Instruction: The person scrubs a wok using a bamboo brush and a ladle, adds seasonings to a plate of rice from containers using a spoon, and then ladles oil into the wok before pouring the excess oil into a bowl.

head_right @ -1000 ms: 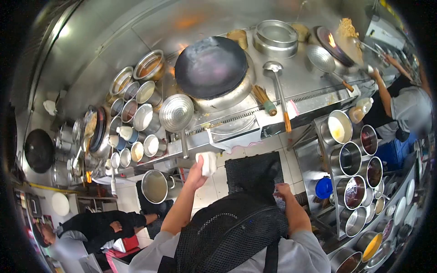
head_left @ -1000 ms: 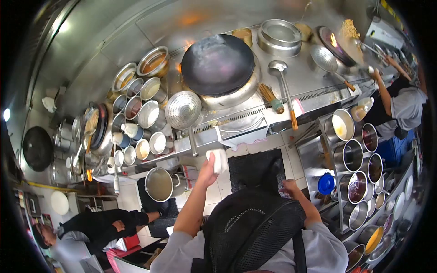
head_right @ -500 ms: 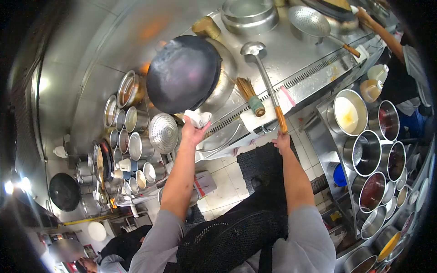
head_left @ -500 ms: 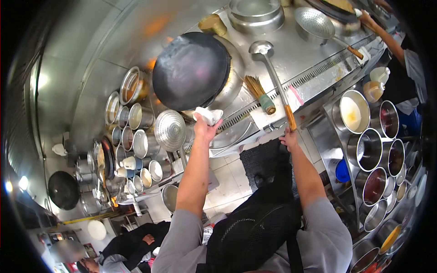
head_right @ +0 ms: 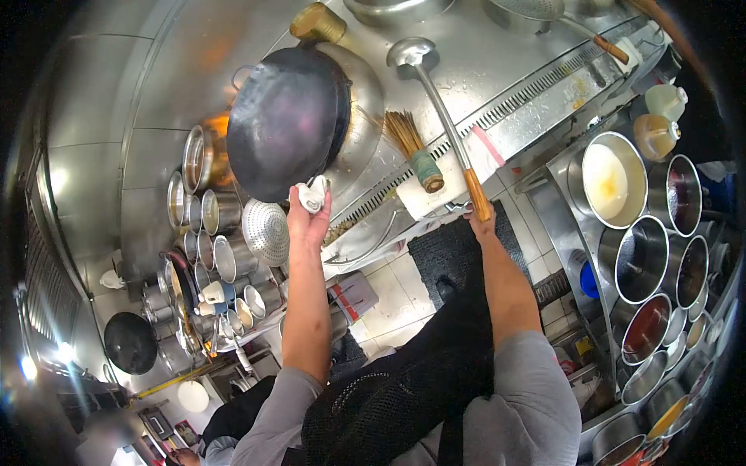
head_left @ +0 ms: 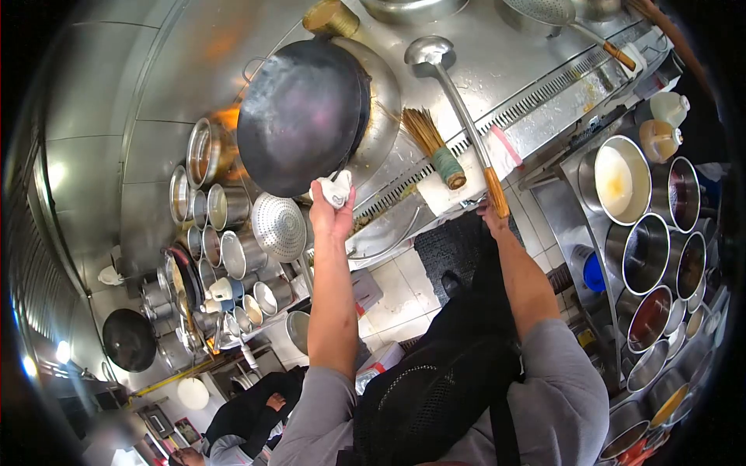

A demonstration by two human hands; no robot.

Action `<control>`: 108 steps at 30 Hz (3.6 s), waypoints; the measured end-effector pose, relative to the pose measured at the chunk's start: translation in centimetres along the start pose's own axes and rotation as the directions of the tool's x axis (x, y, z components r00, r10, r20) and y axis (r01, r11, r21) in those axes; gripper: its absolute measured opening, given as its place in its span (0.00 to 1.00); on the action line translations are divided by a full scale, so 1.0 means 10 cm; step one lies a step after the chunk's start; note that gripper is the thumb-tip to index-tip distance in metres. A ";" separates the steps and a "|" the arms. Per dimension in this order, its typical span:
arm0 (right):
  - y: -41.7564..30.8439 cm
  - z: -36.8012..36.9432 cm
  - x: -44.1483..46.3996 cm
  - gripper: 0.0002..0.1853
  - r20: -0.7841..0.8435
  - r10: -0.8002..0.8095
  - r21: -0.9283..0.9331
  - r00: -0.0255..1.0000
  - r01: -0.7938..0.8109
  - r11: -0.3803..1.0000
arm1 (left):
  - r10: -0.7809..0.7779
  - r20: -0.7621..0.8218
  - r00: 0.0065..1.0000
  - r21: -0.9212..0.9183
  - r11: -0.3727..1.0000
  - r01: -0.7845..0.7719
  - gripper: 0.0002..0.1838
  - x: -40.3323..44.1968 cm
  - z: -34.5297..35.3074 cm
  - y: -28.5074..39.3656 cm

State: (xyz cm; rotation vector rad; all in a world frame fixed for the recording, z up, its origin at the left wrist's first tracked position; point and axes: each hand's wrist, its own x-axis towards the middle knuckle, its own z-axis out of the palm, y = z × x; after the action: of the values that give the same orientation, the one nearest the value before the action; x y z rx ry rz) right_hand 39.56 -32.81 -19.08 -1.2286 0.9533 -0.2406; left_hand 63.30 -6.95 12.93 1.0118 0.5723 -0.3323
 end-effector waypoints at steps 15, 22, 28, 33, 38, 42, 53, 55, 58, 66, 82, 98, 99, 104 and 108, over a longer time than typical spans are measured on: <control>-0.15 0.04 0.03 0.16 -0.035 0.026 -0.010 0.999 -0.026 1.000 | 0.005 0.053 0.999 0.022 1.000 -0.006 0.22 -0.10 -0.06 0.09; -0.02 -0.01 0.11 0.15 -0.019 0.033 0.097 0.999 -0.031 0.995 | -0.047 0.064 0.997 -0.023 0.999 0.049 0.19 -0.14 -0.05 0.14; 0.06 0.01 0.21 0.16 -0.008 -0.014 0.109 1.000 0.015 0.994 | -0.069 0.058 0.996 -0.059 0.996 0.072 0.21 -0.08 -0.13 0.17; -0.29 0.02 0.08 0.18 -0.041 0.107 -0.078 0.993 -0.110 0.991 | -0.104 0.124 0.987 -0.085 0.990 0.115 0.19 0.01 -0.21 0.18; -0.28 0.02 0.11 0.17 -0.019 0.119 -0.056 0.993 -0.120 0.991 | -0.122 0.141 0.982 -0.117 0.983 0.139 0.20 -0.03 -0.18 0.21; -0.32 0.01 0.05 0.15 -0.043 0.092 -0.016 0.995 -0.093 0.996 | -0.116 0.147 0.982 -0.138 0.981 0.137 0.19 -0.08 -0.13 0.30; -0.18 -0.04 0.08 0.12 -0.028 0.000 -0.034 1.000 -0.001 0.999 | -0.079 0.107 0.991 -0.147 0.985 0.094 0.21 -0.14 -0.06 0.27; -0.26 -0.03 0.07 0.12 -0.037 0.037 -0.077 0.999 -0.039 0.996 | -0.077 0.111 0.991 -0.149 0.984 0.093 0.21 -0.13 -0.07 0.27; -0.16 -0.02 0.16 0.12 -0.034 0.053 -0.125 0.998 -0.057 0.991 | -0.086 0.111 0.990 -0.169 0.980 0.104 0.20 -0.11 -0.09 0.29; -0.17 0.01 0.16 0.11 -0.051 0.036 -0.132 0.998 -0.042 0.990 | -0.133 0.154 0.979 -0.224 0.960 0.165 0.07 -0.10 -0.09 0.34; -0.27 0.03 -0.03 0.17 0.035 0.155 0.308 0.987 -0.159 0.938 | -0.101 0.237 0.966 -0.302 0.938 0.172 0.15 -0.16 -0.04 0.57; -0.04 0.10 0.00 0.12 -0.037 0.064 0.437 0.997 -0.041 0.898 | -0.272 0.362 0.892 -0.384 0.828 0.409 0.20 -0.23 0.10 0.93; -0.02 0.09 0.02 0.12 -0.025 0.053 0.501 0.998 -0.034 0.865 | -0.274 0.368 0.889 -0.374 0.832 0.411 0.20 -0.21 0.09 0.93; 0.22 0.05 0.14 0.13 0.034 0.053 0.408 0.998 -0.062 0.911 | -0.283 0.369 0.885 -0.380 0.823 0.422 0.20 -0.19 0.07 0.94; 0.31 0.06 0.18 0.14 0.032 -0.042 0.462 0.999 0.022 0.886 | -0.263 0.403 0.877 -0.378 0.825 0.421 0.20 -0.21 0.08 0.93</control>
State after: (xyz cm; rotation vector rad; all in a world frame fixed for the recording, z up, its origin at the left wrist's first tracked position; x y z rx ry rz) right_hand 40.13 -32.36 -22.69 -0.8043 0.7810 -0.4410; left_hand 66.66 -3.00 21.02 0.3712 0.4897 -0.6498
